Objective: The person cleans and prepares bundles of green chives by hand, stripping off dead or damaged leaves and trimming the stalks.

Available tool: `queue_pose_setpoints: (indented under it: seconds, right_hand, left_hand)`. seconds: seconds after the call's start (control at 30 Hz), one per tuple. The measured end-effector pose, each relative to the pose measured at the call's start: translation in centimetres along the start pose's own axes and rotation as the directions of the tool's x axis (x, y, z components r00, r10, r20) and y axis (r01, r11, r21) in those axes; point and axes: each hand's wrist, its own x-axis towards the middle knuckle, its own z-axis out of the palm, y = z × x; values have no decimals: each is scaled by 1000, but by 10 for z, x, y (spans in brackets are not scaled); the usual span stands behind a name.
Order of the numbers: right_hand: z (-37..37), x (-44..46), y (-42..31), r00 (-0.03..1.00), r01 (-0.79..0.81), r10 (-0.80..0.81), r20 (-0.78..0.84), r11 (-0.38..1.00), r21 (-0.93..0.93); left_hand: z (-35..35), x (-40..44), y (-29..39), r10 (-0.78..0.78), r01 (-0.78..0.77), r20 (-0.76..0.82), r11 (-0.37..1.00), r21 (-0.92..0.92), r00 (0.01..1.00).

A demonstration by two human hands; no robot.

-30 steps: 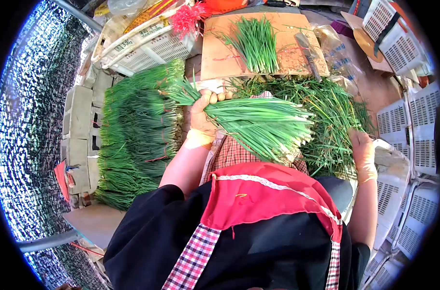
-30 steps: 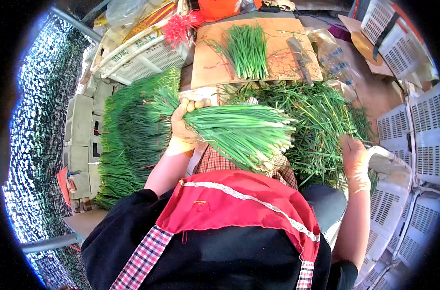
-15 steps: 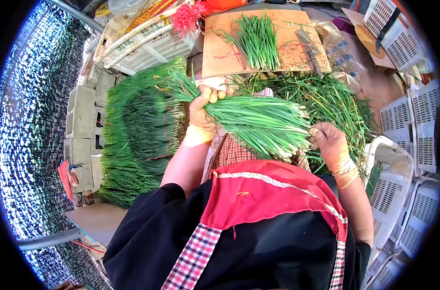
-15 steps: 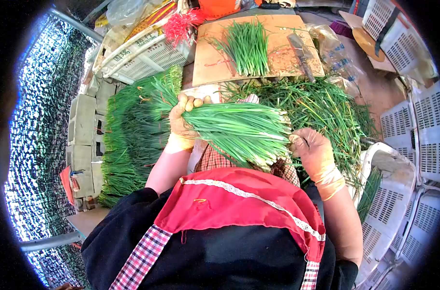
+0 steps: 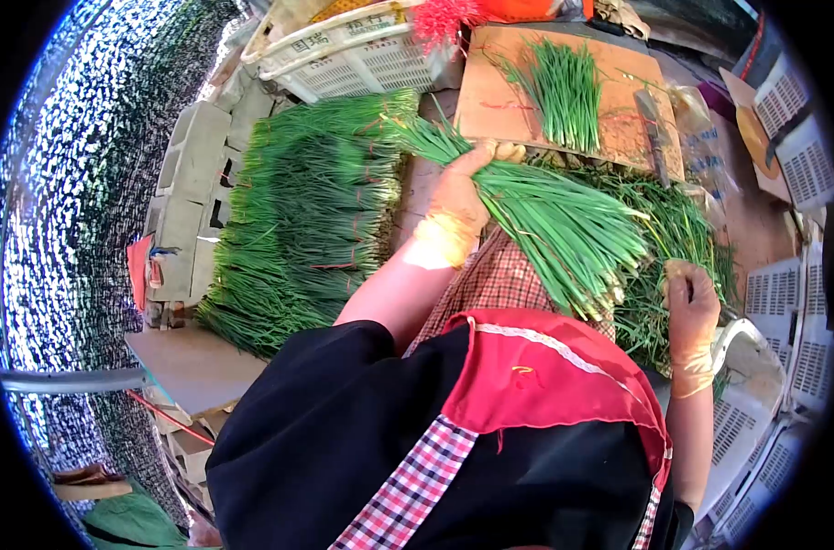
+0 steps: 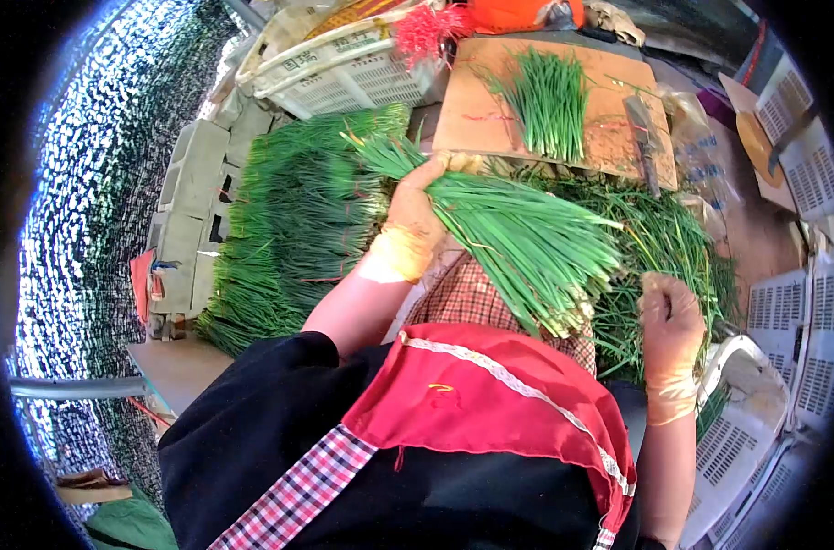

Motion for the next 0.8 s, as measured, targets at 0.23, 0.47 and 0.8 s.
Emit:
queue_pose_setpoints:
  seconds: [0.23, 0.47, 0.8]
  right_hand:
    - [51, -3, -58, 745, 662, -648, 159, 748, -48]
    - [93, 9, -97, 695, 719, -599, 397, 569, -400]
    - [33, 36, -126, 853, -77, -231, 469, 832, 550]
  left_hand:
    - [16, -8, -7, 23, -17, -101, 998, 54, 995]
    - [35, -19, -10, 40, -29, -106, 995, 99, 994]
    - [45, -13, -12, -1, 7, -76, 996, 87, 997]
